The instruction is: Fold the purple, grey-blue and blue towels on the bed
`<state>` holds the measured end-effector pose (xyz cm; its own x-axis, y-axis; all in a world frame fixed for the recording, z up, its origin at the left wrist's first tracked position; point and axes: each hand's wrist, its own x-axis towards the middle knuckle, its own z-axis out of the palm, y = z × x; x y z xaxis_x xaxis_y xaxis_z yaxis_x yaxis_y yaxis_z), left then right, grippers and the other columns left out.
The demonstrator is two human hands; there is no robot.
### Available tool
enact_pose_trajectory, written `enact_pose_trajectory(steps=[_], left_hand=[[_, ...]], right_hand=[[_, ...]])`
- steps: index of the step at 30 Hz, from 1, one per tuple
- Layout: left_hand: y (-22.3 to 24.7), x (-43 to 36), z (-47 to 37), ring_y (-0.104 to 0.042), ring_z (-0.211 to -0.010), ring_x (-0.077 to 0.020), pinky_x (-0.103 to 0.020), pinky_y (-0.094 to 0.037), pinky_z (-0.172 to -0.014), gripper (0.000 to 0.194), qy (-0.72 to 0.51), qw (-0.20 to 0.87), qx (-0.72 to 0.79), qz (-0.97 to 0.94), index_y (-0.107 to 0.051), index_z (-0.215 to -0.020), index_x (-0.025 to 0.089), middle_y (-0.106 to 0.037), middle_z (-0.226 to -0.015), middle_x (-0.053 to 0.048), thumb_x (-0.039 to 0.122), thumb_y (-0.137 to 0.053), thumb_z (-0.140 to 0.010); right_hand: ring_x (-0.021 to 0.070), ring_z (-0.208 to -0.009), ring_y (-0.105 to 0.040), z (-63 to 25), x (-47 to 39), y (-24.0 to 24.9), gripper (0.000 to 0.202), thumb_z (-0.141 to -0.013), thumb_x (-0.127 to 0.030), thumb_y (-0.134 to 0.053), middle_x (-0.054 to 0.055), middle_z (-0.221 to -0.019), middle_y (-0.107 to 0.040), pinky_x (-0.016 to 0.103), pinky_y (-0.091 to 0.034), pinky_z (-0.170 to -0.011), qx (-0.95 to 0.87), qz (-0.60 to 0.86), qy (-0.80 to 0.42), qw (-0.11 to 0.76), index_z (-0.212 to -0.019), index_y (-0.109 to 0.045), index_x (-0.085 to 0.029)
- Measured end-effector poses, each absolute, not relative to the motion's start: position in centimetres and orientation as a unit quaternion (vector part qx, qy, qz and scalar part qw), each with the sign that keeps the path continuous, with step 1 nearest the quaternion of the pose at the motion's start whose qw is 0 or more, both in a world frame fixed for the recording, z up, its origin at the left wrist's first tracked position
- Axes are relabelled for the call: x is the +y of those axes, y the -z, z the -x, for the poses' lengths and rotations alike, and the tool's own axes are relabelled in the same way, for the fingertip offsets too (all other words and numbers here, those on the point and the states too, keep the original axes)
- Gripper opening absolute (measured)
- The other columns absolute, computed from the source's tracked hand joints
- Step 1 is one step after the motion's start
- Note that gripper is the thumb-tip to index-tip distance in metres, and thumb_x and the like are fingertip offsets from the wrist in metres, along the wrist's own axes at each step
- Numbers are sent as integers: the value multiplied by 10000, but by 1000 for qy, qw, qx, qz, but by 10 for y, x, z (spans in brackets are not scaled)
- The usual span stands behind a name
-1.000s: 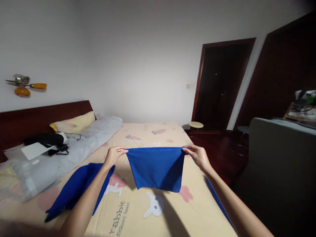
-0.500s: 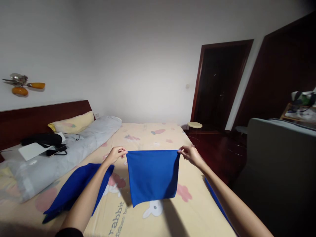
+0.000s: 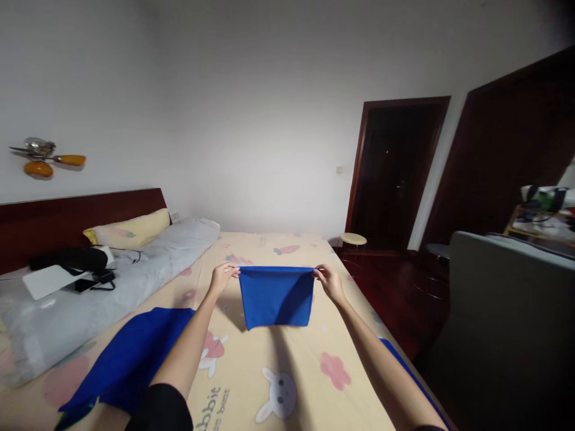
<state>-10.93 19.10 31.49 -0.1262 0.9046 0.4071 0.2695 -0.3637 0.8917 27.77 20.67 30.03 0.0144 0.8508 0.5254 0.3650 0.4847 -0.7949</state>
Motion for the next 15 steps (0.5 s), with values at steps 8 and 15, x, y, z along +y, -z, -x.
enact_pose_trajectory(steps=[8, 15], left_hand=[[-178, 104, 111, -677, -683, -189, -294, -531, -670, 349, -465, 239, 550, -651, -687, -765, 200, -729, -683, -18, 541, -617, -750], [-55, -7, 94, -666, -764, -181, -294, -499, -772, 188, -256, 146, 578, -761, -692, -740, 255, -726, -753, 4, 251, -534, -840]], right_hand=[[216, -646, -666, -300, 104, -172, 431, -845, -615, -497, 55, -726, -720, 320, -529, -641, -708, 481, -179, 485, -851, -690, -230], [148, -601, -618, -306, -2, -55, 440, -921, -536, -416, 17, -693, -640, 232, -470, -565, -736, 549, -156, 364, -731, -690, -250]])
